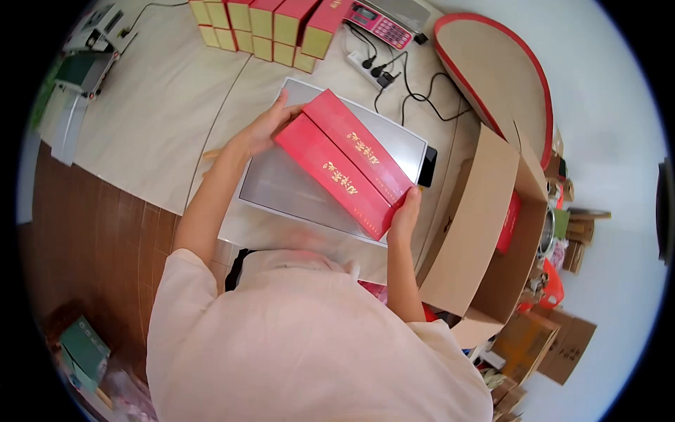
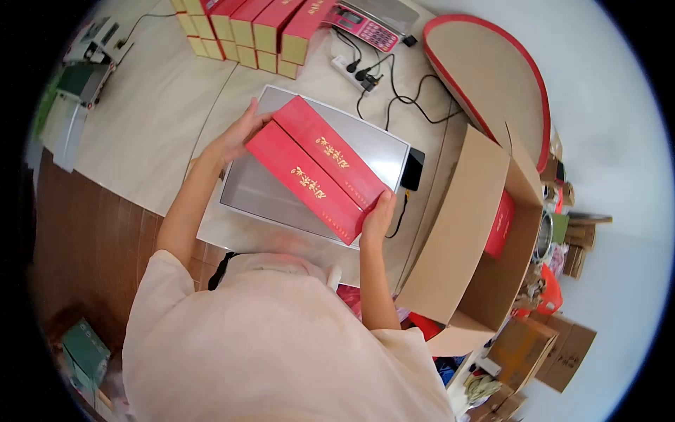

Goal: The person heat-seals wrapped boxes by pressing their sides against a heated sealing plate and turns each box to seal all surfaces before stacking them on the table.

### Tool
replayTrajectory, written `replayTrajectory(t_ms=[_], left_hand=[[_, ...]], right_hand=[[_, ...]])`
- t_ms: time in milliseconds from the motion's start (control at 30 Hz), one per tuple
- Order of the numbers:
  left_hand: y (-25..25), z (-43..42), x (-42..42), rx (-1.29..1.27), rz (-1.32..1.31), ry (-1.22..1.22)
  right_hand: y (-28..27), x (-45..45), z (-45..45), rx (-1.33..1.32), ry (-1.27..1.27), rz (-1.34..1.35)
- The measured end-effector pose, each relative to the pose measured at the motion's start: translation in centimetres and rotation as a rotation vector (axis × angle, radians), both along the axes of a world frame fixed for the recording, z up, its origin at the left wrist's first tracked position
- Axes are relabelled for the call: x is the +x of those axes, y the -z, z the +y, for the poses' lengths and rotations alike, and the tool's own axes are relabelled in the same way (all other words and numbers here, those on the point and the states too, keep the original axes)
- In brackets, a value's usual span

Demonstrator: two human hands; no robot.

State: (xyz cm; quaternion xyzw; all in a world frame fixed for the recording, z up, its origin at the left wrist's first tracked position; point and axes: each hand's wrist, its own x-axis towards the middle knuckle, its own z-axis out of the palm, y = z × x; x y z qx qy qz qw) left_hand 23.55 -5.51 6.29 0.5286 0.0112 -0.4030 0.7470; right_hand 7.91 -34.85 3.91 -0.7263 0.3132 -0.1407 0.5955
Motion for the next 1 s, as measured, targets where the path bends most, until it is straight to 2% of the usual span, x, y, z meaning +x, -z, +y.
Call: replayTrajectory(t_ms=[67, 100, 133, 167, 233, 300, 367, 433, 500, 533, 567, 633, 700, 867, 900, 1000], left_hand=[[1.3, 0.5, -0.8, -0.066, -0.148, -0.239], [2.1, 1.0, -1.4, -0.076, -0.140, -0.260], [2.8, 1.7, -2.2, 0.005, -0.274, -0.406], [3.5, 2.2, -3.2, 0.089, -0.405, -0.547], [1.7, 2.8, -6.7, 0.219, -0.449, -0.755], [2.0, 2.3, -10.7, 0.277, -0.369, -0.818], [2.9, -0.1, -14.8, 0.170, -0.283, -0.792], [2.2, -3.0, -17.6, 0.126, -0.255, -0.619], [1.0, -5.2, -16.9, 0.156, -0.337, -0.587], [0.7, -5.6, -16.7, 0.187, -0.411, -0.536], [1.1, -5.7, -16.6, 0.185, -0.413, -0.548], [2.0, -6.4, -16.6, 0.255, -0.402, -0.522], [1.2, -6.4, -16.0, 0.251, -0.416, -0.494], [-2.6, -6.1, -14.9, 0.263, -0.427, -0.331], [-3.3, -6.1, -14.5, 0.279, -0.532, -0.329], [-4.0, -6.7, -13.4, 0.293, -0.786, -0.355]], right_hand=[[-0.4, 0.4, -0.9, -0.026, -0.023, -0.036], [-0.6, 0.8, -1.7, -0.046, -0.021, -0.076], [-0.9, 1.9, -2.3, -0.050, -0.012, -0.178], [-1.5, 3.0, -3.0, -0.063, -0.027, -0.172], [-5.1, 6.0, -2.8, -0.039, -0.183, -0.192], [-6.2, 9.7, -2.7, -0.043, -0.444, -0.130], [-6.6, 13.2, -0.9, -0.006, -0.717, 0.008], [-5.2, 15.8, 0.9, 0.199, -0.947, 0.203], [-6.5, 15.5, 4.4, 0.259, -0.904, 0.548], [-9.0, 15.1, 6.1, 0.207, -0.980, 0.663], [-8.9, 14.7, 6.3, 0.198, -0.988, 0.662], [-7.9, 13.7, 5.2, 0.266, -1.095, 0.408], [-7.4, 12.3, 4.3, 0.136, -1.137, 0.248], [-9.4, 7.6, 3.0, 0.015, -0.904, -0.032], [-10.2, 6.5, 3.1, 0.011, -0.873, -0.040], [-11.9, 3.7, 3.8, 0.058, -0.718, -0.296]])
